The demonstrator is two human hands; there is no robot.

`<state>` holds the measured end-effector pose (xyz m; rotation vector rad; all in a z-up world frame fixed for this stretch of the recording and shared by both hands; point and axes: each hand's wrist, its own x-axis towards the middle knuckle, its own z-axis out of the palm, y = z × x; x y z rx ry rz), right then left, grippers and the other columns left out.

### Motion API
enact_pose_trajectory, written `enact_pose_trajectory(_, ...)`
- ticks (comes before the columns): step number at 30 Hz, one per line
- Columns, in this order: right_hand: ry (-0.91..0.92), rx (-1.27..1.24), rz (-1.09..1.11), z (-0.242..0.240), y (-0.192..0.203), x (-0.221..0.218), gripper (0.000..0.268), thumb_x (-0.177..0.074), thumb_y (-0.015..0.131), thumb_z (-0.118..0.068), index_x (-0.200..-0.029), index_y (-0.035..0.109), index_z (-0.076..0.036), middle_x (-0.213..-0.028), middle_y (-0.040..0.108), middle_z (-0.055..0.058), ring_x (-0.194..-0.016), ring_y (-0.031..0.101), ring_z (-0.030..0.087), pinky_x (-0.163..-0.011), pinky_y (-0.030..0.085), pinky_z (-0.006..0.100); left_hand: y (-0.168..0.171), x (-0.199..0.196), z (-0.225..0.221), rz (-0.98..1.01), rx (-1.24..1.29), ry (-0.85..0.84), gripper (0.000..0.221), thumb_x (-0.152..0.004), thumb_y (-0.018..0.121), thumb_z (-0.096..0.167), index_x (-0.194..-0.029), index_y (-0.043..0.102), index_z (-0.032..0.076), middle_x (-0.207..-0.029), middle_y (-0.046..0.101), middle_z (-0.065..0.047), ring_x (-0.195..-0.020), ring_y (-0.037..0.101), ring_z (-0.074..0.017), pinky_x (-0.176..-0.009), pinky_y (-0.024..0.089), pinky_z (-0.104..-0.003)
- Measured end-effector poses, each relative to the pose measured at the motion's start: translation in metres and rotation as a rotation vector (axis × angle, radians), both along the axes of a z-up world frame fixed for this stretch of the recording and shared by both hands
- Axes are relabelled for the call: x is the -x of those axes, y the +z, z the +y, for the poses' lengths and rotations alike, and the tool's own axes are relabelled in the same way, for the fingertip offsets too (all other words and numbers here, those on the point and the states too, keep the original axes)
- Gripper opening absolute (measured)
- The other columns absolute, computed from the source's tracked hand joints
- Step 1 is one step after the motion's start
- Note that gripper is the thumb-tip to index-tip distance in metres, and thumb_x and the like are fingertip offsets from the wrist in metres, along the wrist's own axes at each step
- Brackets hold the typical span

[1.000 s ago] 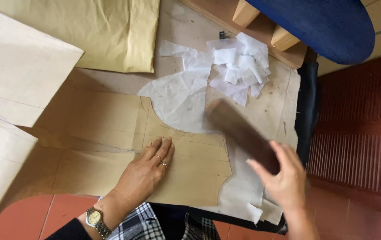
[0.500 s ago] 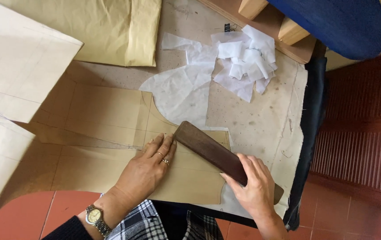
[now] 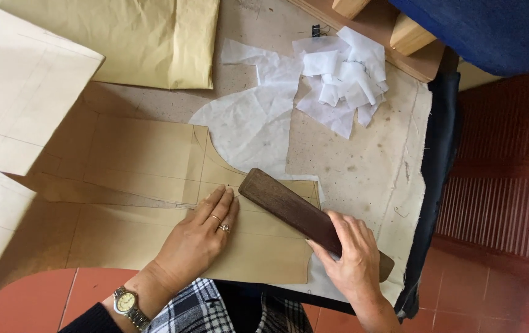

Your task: Tracing lines on a paper pattern using a pen and a wooden block as a guide.

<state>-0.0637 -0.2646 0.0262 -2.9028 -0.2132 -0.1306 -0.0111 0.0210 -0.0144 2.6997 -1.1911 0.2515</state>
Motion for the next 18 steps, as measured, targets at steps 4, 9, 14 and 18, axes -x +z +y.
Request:
enact_pose_trajectory(4, -0.01, 0.017, -0.002, 0.0, 0.0, 0.0, 0.053, -0.08, 0.074, -0.037, -0.122, 0.058, -0.01, -0.106, 0.063, 0.004, -0.091, 0.059, 0.023, -0.079, 0.048, 0.036, 0.005, 0.002, 0.001, -0.067, -0.033, 0.032, 0.041, -0.091, 0.046, 0.004, -0.13, 0.051, -0.005, -0.14, 0.048, -0.02, -0.131, 0.046, -0.0332, -0.103, 0.045, -0.039)
enact_pose_trajectory(9, -0.001, -0.001, -0.008, 0.001, 0.001, -0.002, 0.054, -0.079, 0.074, -0.037, -0.122, 0.058, -0.009, -0.105, 0.063, 0.005, -0.092, 0.059, 0.024, -0.079, 0.048, 0.037, -0.003, 0.009, 0.006, 0.04, -0.084, 0.041, 0.057, -0.086, 0.044, 0.012, -0.14, 0.039, -0.002, -0.145, 0.04, -0.018, -0.134, 0.04, -0.0367, -0.109, 0.036, -0.047)
enact_pose_trajectory(14, 0.024, -0.027, -0.034, 0.0, 0.0, -0.003, 0.054, -0.078, 0.077, -0.035, -0.12, 0.058, -0.006, -0.104, 0.064, 0.006, -0.091, 0.06, 0.023, -0.079, 0.049, 0.036, -0.009, 0.011, 0.006, 0.079, -0.069, 0.039, 0.061, -0.084, 0.045, 0.011, -0.143, 0.035, -0.003, -0.146, 0.039, -0.017, -0.136, 0.036, -0.0377, -0.112, 0.032, -0.048)
enact_pose_trajectory(18, 0.056, -0.07, -0.025, 0.001, 0.003, -0.005, 0.056, -0.078, 0.077, -0.036, -0.119, 0.058, -0.003, -0.104, 0.065, 0.008, -0.091, 0.06, 0.025, -0.081, 0.05, 0.037, -0.006, 0.009, 0.006, 0.064, -0.036, 0.04, 0.059, -0.084, 0.045, 0.01, -0.141, 0.038, -0.004, -0.145, 0.041, -0.016, -0.136, 0.039, -0.0373, -0.112, 0.032, -0.048)
